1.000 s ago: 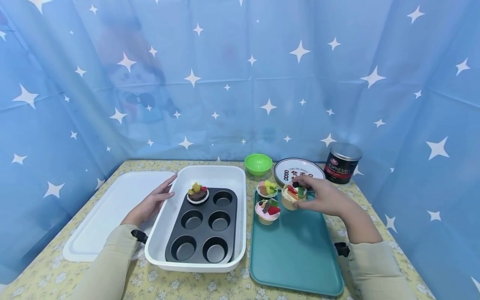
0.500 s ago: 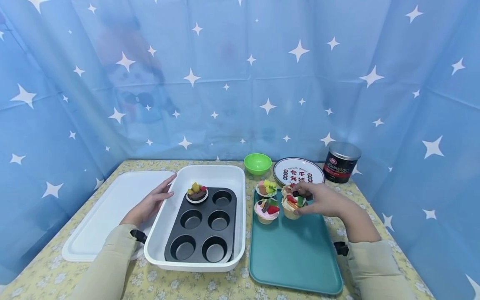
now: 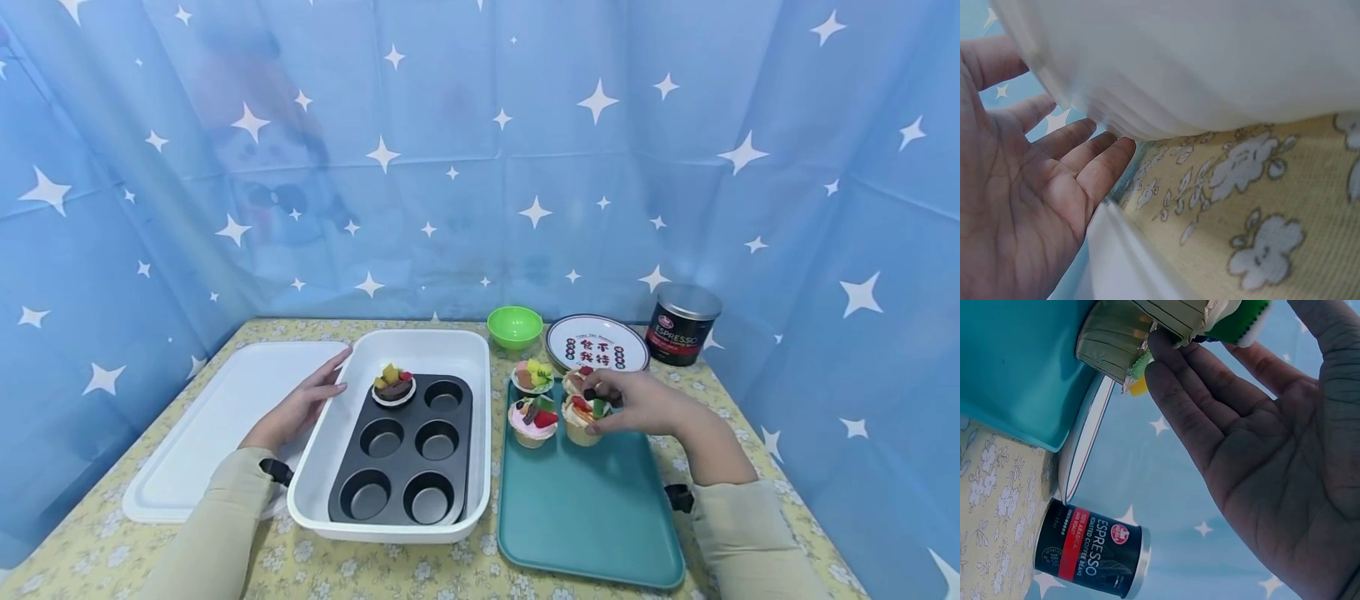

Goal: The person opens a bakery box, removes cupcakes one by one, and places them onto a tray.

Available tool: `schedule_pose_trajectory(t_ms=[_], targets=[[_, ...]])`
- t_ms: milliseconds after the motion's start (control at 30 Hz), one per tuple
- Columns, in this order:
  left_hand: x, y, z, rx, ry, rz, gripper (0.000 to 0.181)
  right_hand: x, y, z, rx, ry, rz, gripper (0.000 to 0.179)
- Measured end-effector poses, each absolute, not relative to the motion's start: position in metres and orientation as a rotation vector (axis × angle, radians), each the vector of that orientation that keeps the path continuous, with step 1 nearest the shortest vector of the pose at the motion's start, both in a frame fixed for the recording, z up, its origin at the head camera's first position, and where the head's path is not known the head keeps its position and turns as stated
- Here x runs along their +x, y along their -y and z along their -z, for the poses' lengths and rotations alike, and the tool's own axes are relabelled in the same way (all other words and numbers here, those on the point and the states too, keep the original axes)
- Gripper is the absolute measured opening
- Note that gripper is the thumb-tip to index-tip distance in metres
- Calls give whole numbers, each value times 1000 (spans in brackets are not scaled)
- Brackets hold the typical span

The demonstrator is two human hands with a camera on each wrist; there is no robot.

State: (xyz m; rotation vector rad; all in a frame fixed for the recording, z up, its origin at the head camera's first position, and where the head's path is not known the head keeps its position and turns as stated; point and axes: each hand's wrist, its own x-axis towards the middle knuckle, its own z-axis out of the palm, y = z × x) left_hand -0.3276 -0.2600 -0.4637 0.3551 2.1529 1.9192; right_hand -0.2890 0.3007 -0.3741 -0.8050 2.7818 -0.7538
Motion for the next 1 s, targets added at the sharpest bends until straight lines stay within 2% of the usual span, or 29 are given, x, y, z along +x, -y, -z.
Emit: schedule_pose_trajectory(t_ms=[1000], targets=[[-327, 260, 464, 365, -2149, -1931, 69, -288, -296, 378, -750, -2678, 747, 63]])
